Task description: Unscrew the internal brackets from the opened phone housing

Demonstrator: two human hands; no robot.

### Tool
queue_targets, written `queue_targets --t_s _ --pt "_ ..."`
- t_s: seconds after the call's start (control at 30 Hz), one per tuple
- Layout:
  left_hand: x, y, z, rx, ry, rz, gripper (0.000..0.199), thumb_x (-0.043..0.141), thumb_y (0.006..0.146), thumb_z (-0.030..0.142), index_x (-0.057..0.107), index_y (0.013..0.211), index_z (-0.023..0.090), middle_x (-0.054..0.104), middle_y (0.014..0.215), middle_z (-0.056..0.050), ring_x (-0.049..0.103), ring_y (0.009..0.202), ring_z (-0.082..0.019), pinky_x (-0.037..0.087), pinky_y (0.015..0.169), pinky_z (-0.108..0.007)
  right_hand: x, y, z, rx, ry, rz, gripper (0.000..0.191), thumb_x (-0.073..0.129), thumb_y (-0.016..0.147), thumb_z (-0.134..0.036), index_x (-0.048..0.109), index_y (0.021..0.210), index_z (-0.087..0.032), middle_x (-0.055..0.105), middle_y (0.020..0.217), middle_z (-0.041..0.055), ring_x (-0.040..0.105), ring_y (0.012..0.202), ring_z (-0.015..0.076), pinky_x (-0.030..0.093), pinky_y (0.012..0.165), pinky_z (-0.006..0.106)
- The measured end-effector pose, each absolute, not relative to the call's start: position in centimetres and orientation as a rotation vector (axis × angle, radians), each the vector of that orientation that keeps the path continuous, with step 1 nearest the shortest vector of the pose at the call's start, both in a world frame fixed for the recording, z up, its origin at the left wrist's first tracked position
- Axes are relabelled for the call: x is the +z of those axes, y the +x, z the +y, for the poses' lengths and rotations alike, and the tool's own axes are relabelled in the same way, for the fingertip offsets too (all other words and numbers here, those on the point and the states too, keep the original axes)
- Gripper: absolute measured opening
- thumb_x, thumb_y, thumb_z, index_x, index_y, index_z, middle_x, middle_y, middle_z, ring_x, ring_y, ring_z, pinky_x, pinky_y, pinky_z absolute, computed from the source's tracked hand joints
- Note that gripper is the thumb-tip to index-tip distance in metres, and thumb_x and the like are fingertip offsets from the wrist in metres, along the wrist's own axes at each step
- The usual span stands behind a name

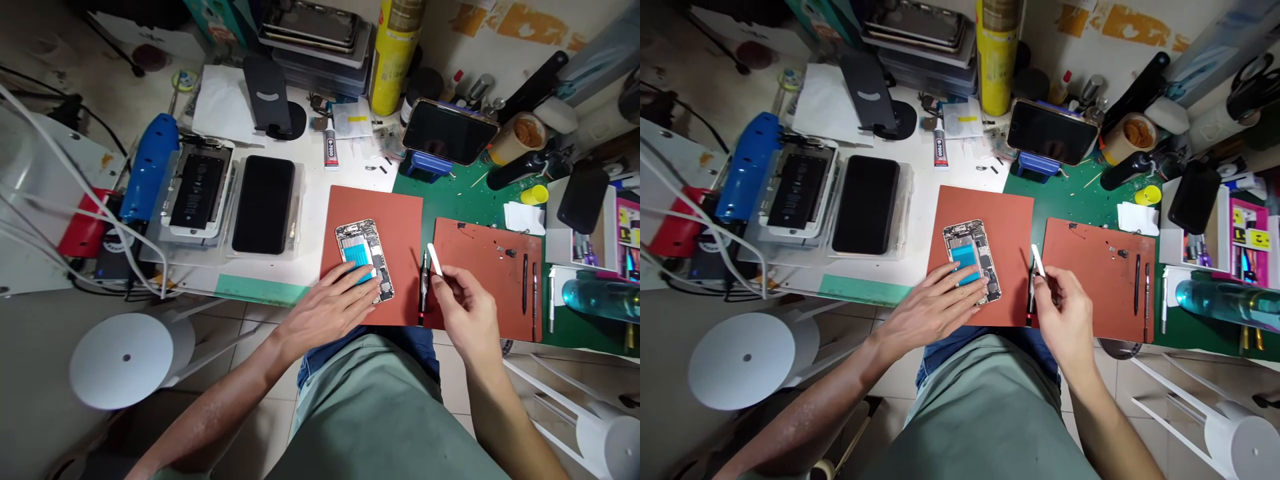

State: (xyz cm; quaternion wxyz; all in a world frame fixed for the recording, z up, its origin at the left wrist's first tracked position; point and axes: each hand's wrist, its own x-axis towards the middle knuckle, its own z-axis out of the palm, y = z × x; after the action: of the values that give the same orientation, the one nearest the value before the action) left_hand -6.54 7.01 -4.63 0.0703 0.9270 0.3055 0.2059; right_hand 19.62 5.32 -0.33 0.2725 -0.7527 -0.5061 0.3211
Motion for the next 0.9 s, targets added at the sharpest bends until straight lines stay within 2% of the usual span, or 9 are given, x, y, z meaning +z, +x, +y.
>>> queue_targets --t_s 0.13,0.23,0.33,0.4,0.57,0.7,0.73,0.8,0.9 --pt "-4.9 -6.7 7.1 0.581 2.773 0.910 0.033 0.065 0.105 0.026 0.070 0.136 0.017 0.073 0.143 -0.003 0.062 0.141 -0.029 0.046 0.123 -0.051 -0.2 21.3 5.7 0.473 -2.031 -1.556 0.032 0.056 0.104 -0.041 0.077 0.115 -0.020 0.067 0.099 0.0080 0.066 0.081 0.0215 0.052 0.073 0.036" --pt "-5.1 -6.7 7.2 0.566 2.760 0.906 0.035 0.065 0.104 0.024 0.070 0.138 0.020 0.073 0.143 -0.005 0.062 0.141 -0.029 0.046 0.122 -0.052 -0.7 20.5 7.5 0.367 -1.883 -1.828 0.031 0.048 0.108 -0.025 0.076 0.121 -0.019 0.065 0.101 0.0105 0.063 0.087 0.0237 0.053 0.078 0.039" --pt "-5.1 -6.6 7.3 0.588 2.758 0.900 0.038 0.067 0.102 0.022 0.070 0.140 0.022 0.076 0.139 -0.005 0.065 0.136 -0.030 0.050 0.116 -0.052 -1.5 18.5 10.6 0.178 -1.767 -2.163 0.043 0.041 0.100 -0.002 0.075 0.123 -0.015 0.067 0.108 0.0161 0.057 0.100 0.0301 0.050 0.089 0.047" --pt "-5.0 -6.7 7.3 0.612 2.768 0.896 0.040 0.069 0.101 0.021 0.069 0.141 0.024 0.076 0.138 -0.004 0.066 0.134 -0.031 0.052 0.112 -0.052 -2.0 17.3 12.9 0.153 -1.739 -2.232 0.045 0.040 0.099 0.001 0.077 0.118 -0.015 0.068 0.107 0.0160 0.056 0.105 0.0321 0.047 0.093 0.049" --pt "-4.9 -6.8 7.5 0.661 2.811 0.887 0.054 0.070 0.100 0.016 0.060 0.152 0.025 0.076 0.138 -0.003 0.066 0.127 -0.034 0.054 0.104 -0.053 -2.4 16.1 16.5 0.153 -1.695 -2.340 0.035 0.043 0.105 -0.003 0.076 0.110 -0.013 0.070 0.108 0.0135 0.056 0.107 0.0290 0.046 0.095 0.043" --pt "-4.9 -6.7 7.6 0.675 2.836 0.849 0.058 0.072 0.097 0.014 0.058 0.153 0.021 0.076 0.139 -0.005 0.066 0.124 -0.034 0.055 0.102 -0.054 -1.6 17.3 13.7 0.153 -1.742 -2.274 0.028 0.045 0.109 -0.009 0.072 0.115 -0.013 0.070 0.112 0.0127 0.058 0.107 0.0257 0.046 0.096 0.037" --pt "-4.9 -6.6 7.7 0.677 2.834 0.847 0.058 0.072 0.097 0.014 0.057 0.153 0.021 0.076 0.139 -0.005 0.066 0.124 -0.034 0.055 0.103 -0.054 -1.4 17.7 12.1 0.147 -1.783 -2.228 0.026 0.046 0.111 -0.015 0.072 0.111 -0.013 0.070 0.109 0.0128 0.059 0.102 0.0258 0.046 0.094 0.037" --pt "-4.9 -6.6 7.7 0.673 2.819 0.860 0.059 0.072 0.098 0.014 0.056 0.154 0.023 0.076 0.137 -0.005 0.067 0.124 -0.033 0.055 0.103 -0.054 -1.3 18.4 8.5 0.143 -1.916 -2.104 0.031 0.046 0.113 -0.025 0.070 0.095 -0.015 0.067 0.093 0.0113 0.061 0.089 0.0254 0.045 0.081 0.036" --pt "-5.1 -6.6 7.8 0.669 2.799 0.879 0.059 0.070 0.099 0.016 0.056 0.154 0.027 0.077 0.135 -0.003 0.068 0.122 -0.032 0.055 0.104 -0.053 -1.8 18.7 3.7 0.212 -2.126 -1.902 0.026 0.053 0.110 -0.033 0.065 0.091 -0.019 0.064 0.084 0.0059 0.062 0.076 0.0227 0.039 0.066 0.033"
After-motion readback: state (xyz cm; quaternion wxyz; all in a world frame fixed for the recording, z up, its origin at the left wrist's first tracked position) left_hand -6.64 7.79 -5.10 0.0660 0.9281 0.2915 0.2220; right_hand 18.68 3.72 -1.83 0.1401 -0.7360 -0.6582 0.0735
